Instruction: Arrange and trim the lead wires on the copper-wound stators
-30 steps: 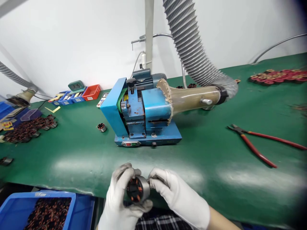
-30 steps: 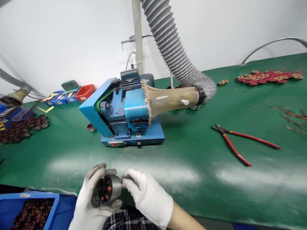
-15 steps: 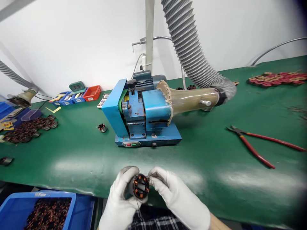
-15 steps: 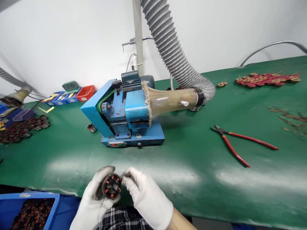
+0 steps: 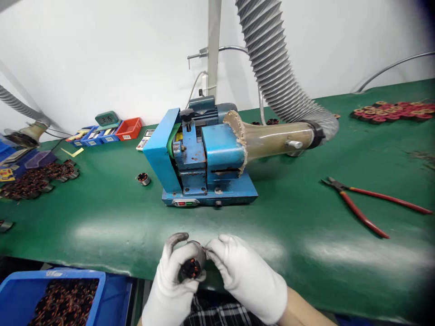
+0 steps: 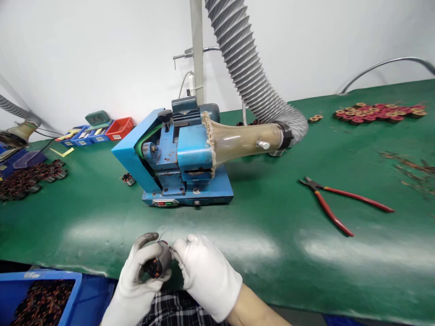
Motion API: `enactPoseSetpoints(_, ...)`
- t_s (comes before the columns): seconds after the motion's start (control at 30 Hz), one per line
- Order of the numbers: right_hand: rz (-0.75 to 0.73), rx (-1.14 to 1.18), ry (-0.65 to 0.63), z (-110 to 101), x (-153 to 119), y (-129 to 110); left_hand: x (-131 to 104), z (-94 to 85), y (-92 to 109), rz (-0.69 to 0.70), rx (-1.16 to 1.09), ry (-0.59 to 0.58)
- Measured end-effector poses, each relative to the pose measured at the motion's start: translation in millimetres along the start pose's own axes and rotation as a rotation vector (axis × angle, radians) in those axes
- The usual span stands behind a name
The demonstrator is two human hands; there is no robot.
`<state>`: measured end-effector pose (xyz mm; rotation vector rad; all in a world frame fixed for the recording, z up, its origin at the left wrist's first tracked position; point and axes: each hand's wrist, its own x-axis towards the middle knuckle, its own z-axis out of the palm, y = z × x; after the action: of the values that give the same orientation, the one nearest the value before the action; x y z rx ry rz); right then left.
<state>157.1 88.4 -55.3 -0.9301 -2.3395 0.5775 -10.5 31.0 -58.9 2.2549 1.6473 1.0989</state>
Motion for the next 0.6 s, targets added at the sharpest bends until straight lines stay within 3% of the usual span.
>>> enactPoseSetpoints(0.07,0.046,-0.061,-0.029,1.3,0.6,-1.8,0.0,1.7,4.1,-0.115,-0.041,0.046)
enactPoseSetpoints(0.13,0.138,0.156,-0.087,1.3,2.5,-2.4,-0.5,2.7,7.2,-0.14,-0.008,0.111)
enactPoseSetpoints(0.23,0.366,0.662,-0.378,4.4,7.4,3.4,-3.4,6.2,3.9,0.035,0.214,0.105)
enactPoseSetpoints(0.3,0.463,0.791,-0.593,9.6,10.9,10.7,-6.4,12.1,-4.1,0.155,0.273,0.084)
enactPoseSetpoints(0.37,0.465,0.734,-0.668,14.6,14.5,16.9,-9.2,20.7,-14.5,0.127,0.238,0.093)
enactPoseSetpoints(0.5,0.306,0.419,-0.539,13.8,23.6,18.5,-11.4,35.8,-31.6,-0.212,0.183,0.004)
enactPoseSetpoints(0.6,0.121,0.161,-0.544,5.0,29.9,22.5,-9.6,37.7,-36.9,-0.3,0.107,-0.078)
